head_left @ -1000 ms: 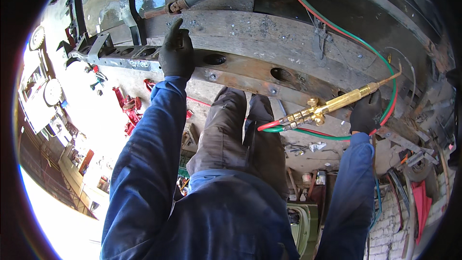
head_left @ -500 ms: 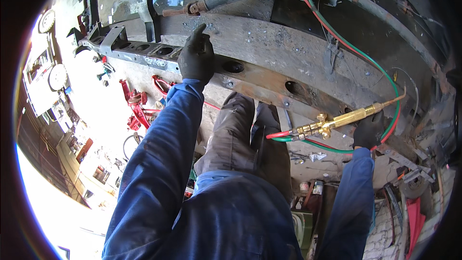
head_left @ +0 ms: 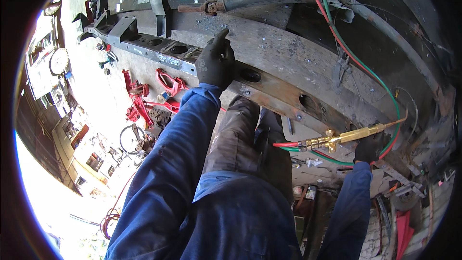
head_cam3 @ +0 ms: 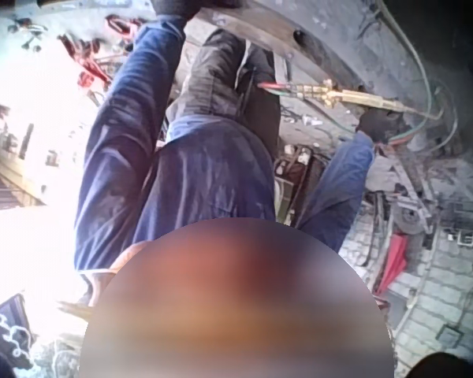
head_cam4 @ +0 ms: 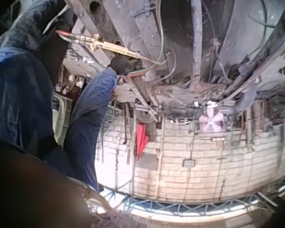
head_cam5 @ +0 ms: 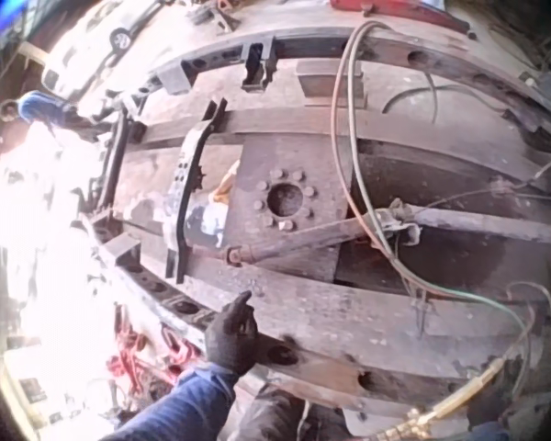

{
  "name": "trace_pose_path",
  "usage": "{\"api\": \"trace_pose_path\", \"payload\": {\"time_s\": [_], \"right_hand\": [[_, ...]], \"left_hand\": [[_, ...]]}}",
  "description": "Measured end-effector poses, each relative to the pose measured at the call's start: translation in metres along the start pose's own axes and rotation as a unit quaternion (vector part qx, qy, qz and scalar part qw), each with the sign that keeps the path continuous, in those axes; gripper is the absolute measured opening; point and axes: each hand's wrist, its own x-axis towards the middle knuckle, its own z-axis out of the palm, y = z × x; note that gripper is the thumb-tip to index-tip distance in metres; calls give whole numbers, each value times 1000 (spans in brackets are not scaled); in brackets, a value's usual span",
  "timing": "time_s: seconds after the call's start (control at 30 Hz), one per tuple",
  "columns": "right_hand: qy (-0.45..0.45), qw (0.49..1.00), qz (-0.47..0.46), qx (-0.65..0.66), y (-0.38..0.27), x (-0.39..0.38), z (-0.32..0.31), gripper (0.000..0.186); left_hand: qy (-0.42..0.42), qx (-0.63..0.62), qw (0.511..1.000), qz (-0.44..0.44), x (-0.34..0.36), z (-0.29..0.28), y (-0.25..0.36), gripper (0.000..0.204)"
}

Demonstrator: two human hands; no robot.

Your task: The person uses a welding torch to heat a section of a vehicle frame, then uses a hammer to strike and adjust the metal. They reposition the frame and continue hammering different areas to align components.

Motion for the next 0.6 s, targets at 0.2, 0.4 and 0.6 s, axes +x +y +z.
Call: {"api": "trace_pose_path", "payload": {"time_s": [0.2, 0.4, 0.6], "right_hand": [[-24, 997, 16, -70, 43, 14, -8, 45], [-12, 999, 22, -37, 53, 15, -7, 46], [-14, 991, 93, 96, 42, 15, -4, 45]], "left_hand": [[-19, -9, 1000, 7, 0, -5, 4, 40], [-14, 7, 1000, 25, 2, -8, 6, 41], [-5, 12, 999, 39, 2, -8, 4, 40]]}}
